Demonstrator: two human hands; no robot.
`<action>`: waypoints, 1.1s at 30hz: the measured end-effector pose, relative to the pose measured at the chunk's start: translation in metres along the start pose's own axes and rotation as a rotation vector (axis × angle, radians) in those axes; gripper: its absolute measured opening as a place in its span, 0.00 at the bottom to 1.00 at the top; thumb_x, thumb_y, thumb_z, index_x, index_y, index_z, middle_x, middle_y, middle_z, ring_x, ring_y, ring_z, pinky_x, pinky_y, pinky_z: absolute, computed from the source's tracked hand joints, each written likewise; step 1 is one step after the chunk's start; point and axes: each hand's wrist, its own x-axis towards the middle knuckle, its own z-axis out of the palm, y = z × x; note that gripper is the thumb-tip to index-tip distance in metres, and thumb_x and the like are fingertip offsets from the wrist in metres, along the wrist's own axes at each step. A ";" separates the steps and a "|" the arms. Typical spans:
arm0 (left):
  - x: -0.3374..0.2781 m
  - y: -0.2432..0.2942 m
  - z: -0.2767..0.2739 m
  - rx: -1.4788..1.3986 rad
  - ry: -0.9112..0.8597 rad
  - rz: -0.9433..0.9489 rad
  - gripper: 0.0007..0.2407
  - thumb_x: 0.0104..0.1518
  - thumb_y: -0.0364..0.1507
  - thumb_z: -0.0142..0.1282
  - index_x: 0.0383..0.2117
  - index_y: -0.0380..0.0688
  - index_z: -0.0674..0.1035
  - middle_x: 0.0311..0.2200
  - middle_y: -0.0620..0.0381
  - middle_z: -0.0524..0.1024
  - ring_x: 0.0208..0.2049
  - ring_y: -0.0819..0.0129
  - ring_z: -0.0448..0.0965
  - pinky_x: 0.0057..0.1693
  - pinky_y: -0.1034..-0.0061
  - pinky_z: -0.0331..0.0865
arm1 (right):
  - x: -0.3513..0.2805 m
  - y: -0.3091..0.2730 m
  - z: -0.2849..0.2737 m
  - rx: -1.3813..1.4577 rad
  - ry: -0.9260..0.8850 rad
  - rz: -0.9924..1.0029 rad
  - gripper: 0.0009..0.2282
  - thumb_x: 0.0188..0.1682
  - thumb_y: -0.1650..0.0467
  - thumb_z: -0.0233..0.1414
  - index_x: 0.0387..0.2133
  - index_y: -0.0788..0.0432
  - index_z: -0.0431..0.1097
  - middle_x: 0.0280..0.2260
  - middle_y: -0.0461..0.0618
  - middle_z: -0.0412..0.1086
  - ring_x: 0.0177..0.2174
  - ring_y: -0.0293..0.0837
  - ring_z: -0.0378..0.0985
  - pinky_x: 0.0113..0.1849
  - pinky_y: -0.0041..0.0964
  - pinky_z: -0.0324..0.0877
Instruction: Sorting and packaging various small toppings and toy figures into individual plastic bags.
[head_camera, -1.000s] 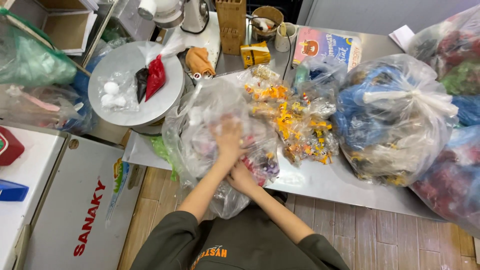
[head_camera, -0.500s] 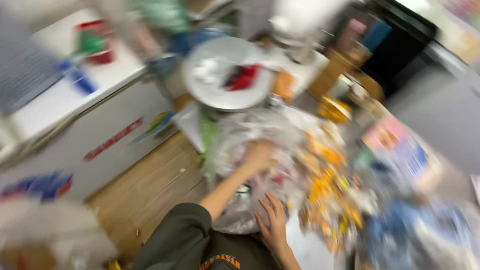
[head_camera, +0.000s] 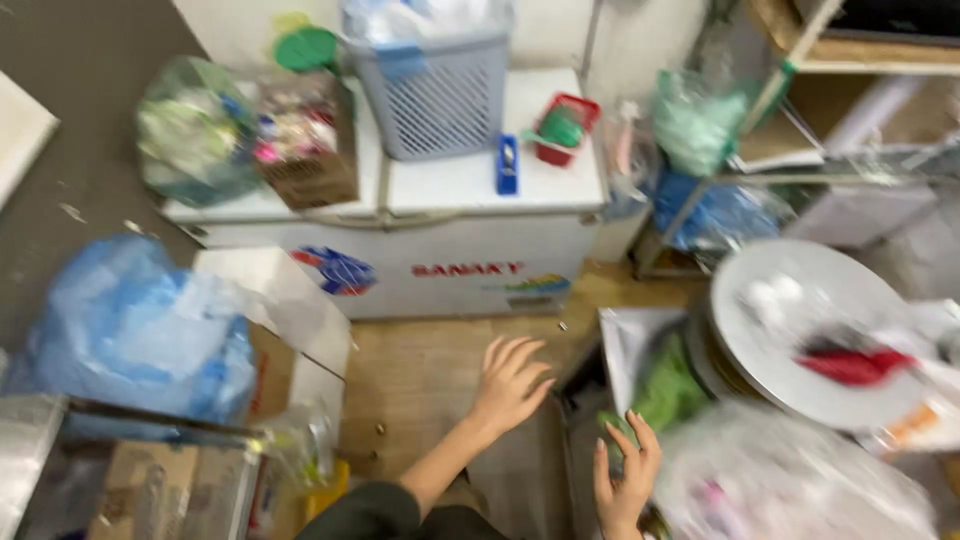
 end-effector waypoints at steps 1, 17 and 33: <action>-0.001 -0.038 -0.019 0.020 0.009 0.008 0.08 0.54 0.34 0.64 0.35 0.46 0.82 0.54 0.52 0.75 0.60 0.53 0.69 0.68 0.48 0.54 | 0.014 -0.012 0.034 0.019 0.008 -0.010 0.13 0.47 0.75 0.57 0.46 0.61 0.73 0.58 0.58 0.65 0.59 0.57 0.65 0.61 0.49 0.60; -0.051 -0.217 -0.172 0.369 0.143 -0.580 0.09 0.51 0.33 0.62 0.35 0.48 0.84 0.55 0.53 0.73 0.62 0.53 0.65 0.67 0.50 0.52 | 0.369 -0.072 0.343 0.317 -0.212 -0.227 0.06 0.47 0.74 0.63 0.34 0.64 0.76 0.33 0.52 0.77 0.34 0.44 0.79 0.39 0.36 0.71; 0.105 -0.402 -0.115 0.312 0.204 -0.632 0.09 0.53 0.33 0.61 0.38 0.47 0.83 0.56 0.52 0.71 0.62 0.50 0.64 0.66 0.51 0.52 | 0.714 -0.022 0.650 -0.541 -0.390 -0.388 0.28 0.27 0.52 0.72 0.31 0.61 0.76 0.37 0.58 0.75 0.44 0.60 0.74 0.39 0.53 0.69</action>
